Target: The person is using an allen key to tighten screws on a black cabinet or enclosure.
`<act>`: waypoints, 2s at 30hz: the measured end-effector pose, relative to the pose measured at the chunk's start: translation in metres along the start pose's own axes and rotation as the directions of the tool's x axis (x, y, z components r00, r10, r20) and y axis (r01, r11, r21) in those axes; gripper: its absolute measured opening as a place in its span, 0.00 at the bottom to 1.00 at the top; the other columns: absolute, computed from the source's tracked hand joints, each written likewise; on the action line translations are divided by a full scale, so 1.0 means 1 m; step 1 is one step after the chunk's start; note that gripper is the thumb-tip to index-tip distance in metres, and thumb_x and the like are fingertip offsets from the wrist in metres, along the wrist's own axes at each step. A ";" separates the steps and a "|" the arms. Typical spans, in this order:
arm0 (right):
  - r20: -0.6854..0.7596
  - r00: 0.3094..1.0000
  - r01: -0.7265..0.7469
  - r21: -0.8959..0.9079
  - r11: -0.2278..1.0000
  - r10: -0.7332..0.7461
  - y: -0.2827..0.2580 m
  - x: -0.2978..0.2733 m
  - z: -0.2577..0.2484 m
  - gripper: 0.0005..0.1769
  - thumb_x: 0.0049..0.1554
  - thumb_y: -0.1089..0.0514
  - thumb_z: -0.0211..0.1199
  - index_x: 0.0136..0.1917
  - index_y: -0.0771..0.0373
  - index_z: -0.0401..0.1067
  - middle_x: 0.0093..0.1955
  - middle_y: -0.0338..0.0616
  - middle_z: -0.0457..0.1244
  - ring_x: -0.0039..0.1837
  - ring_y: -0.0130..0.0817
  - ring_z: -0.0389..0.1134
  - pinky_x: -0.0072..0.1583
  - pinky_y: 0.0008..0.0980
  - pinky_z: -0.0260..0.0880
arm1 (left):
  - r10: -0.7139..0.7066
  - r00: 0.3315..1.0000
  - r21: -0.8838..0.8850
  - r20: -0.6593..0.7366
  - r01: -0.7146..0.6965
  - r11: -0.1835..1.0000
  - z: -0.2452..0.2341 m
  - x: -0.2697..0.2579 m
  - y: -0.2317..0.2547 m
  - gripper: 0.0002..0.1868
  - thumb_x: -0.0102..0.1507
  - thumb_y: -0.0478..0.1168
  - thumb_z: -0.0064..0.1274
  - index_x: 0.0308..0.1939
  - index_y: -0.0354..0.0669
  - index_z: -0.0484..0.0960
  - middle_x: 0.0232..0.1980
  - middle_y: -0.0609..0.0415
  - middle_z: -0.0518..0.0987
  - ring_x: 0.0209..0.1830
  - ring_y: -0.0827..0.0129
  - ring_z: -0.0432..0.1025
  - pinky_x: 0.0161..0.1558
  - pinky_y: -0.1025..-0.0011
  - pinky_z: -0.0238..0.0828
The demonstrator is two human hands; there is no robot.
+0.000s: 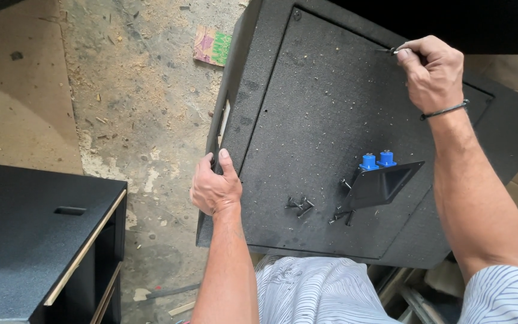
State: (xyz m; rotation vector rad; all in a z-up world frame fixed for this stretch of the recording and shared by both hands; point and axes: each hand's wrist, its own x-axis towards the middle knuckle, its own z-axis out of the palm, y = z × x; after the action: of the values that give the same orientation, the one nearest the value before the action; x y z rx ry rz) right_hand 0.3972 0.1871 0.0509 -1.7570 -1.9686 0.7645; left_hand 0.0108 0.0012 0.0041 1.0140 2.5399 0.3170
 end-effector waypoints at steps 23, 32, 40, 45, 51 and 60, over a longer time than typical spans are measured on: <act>-0.034 0.998 0.041 -0.096 0.995 -0.045 -0.014 0.007 0.004 0.05 0.71 0.72 0.65 0.53 0.72 0.81 0.46 0.52 0.70 0.43 0.36 0.70 0.42 0.31 0.72 | 0.021 1.000 0.000 -0.014 -0.021 1.000 0.002 0.000 -0.004 0.35 0.65 0.71 0.37 0.46 0.51 0.89 0.42 0.58 0.87 0.43 0.54 0.80 0.41 0.55 0.70; 0.091 0.918 0.395 -0.305 0.867 -0.386 -0.006 0.016 -0.008 0.04 0.68 0.78 0.70 0.55 0.77 0.82 0.51 0.58 0.70 0.49 0.46 0.72 0.50 0.37 0.74 | 0.023 1.000 0.002 -0.005 -0.023 1.000 0.002 0.001 -0.003 0.34 0.66 0.71 0.37 0.46 0.51 0.89 0.42 0.58 0.87 0.43 0.55 0.80 0.42 0.55 0.70; 0.290 0.814 0.581 -0.385 0.717 -0.504 0.016 0.033 -0.028 0.04 0.70 0.71 0.73 0.58 0.69 0.83 0.56 0.54 0.72 0.53 0.46 0.72 0.56 0.40 0.75 | 0.030 0.999 0.002 -0.016 -0.030 1.000 0.003 0.000 -0.004 0.34 0.66 0.71 0.37 0.46 0.50 0.89 0.41 0.56 0.87 0.42 0.54 0.80 0.41 0.55 0.71; 0.419 0.774 0.625 -0.383 0.680 -0.476 0.009 0.044 -0.040 0.03 0.72 0.67 0.73 0.59 0.64 0.84 0.58 0.46 0.74 0.54 0.40 0.73 0.57 0.35 0.75 | 0.043 0.999 0.000 -0.030 -0.043 0.999 0.003 0.000 -0.005 0.34 0.66 0.70 0.37 0.46 0.50 0.89 0.40 0.57 0.86 0.42 0.55 0.80 0.40 0.56 0.71; 0.233 0.915 0.394 -0.347 0.851 -0.329 -0.006 0.029 -0.022 0.03 0.71 0.76 0.71 0.54 0.74 0.84 0.47 0.55 0.72 0.46 0.42 0.73 0.46 0.34 0.72 | 0.033 0.999 0.000 -0.023 -0.033 0.999 0.002 0.001 -0.004 0.35 0.66 0.71 0.37 0.46 0.50 0.89 0.41 0.57 0.86 0.43 0.55 0.80 0.39 0.57 0.70; 0.223 0.881 0.474 -0.406 0.782 -0.418 -0.012 0.016 -0.006 0.03 0.70 0.71 0.70 0.58 0.70 0.81 0.48 0.54 0.71 0.48 0.48 0.70 0.52 0.42 0.73 | 0.028 1.000 0.004 -0.014 -0.028 1.000 0.003 0.000 -0.004 0.35 0.66 0.71 0.37 0.46 0.50 0.89 0.42 0.58 0.87 0.44 0.56 0.80 0.41 0.56 0.71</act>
State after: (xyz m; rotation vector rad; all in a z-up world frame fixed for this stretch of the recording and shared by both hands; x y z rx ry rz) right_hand 0.3889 0.2024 0.0619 -1.3701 -2.6760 0.2625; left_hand 0.0097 -0.0013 0.0002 1.0536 2.5416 0.3281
